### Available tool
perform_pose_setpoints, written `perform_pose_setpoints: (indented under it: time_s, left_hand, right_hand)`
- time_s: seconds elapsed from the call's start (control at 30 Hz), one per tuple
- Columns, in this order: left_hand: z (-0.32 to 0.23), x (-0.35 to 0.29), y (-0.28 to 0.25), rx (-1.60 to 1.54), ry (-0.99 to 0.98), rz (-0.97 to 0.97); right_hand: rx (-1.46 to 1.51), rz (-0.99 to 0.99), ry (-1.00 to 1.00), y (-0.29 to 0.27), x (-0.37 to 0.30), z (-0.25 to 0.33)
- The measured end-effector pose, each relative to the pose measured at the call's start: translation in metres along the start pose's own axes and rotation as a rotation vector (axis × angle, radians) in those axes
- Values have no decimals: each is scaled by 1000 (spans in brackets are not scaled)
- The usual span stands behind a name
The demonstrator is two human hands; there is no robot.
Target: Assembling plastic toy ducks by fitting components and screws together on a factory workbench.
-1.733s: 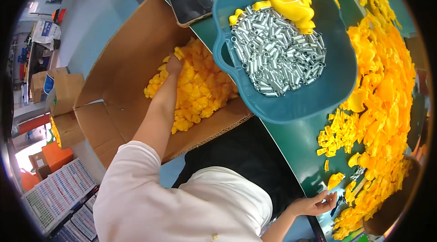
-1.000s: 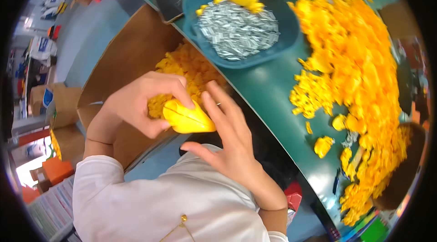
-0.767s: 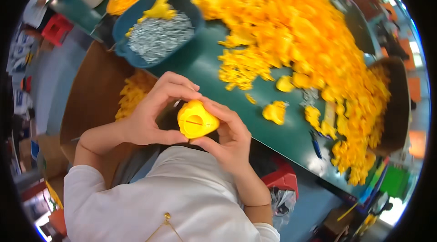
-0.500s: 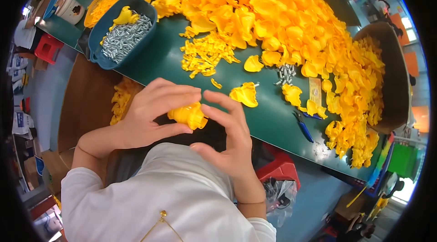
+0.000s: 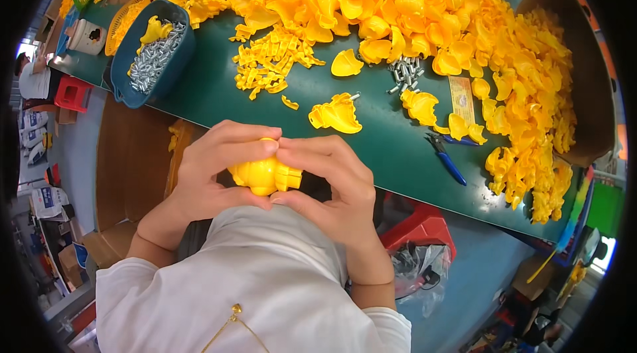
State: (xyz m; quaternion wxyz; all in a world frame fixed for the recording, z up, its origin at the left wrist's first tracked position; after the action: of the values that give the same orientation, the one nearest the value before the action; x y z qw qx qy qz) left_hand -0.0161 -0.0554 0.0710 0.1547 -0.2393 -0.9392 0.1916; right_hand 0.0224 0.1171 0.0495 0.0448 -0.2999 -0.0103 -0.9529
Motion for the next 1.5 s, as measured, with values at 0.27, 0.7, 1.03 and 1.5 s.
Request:
perform_pose_setpoints:
  time_s: [0.27,0.7,1.03,1.5]
  left_hand:
    - [-5,-11,-5,190,128,-53]
    - [21,-28,12,-394,-190,-21]
    - [33,-42,25,-728,-252,-60]
    - [25,-41,14,-781,-56,-64]
  right_hand:
    - [-39,21,-82,7,-3,-1]
    - [-192,49,-120,24,2,-2]
    - [-397,132,-114,34,-3,1]
    - [-231,-22,-175,43,-15,7]
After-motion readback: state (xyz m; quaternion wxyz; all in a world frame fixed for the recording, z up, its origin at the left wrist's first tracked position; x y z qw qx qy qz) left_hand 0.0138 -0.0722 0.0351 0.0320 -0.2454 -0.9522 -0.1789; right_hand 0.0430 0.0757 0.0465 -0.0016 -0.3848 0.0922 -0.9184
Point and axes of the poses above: each hand's wrist, its own x-axis towards the middle knuckle, its own y-axis out of the palm, z = x × y, the point moved 3 cm from there along x, towards the middle knuckle, and after that the axes turned 14 degrees about -y, right-handed, at the moved point
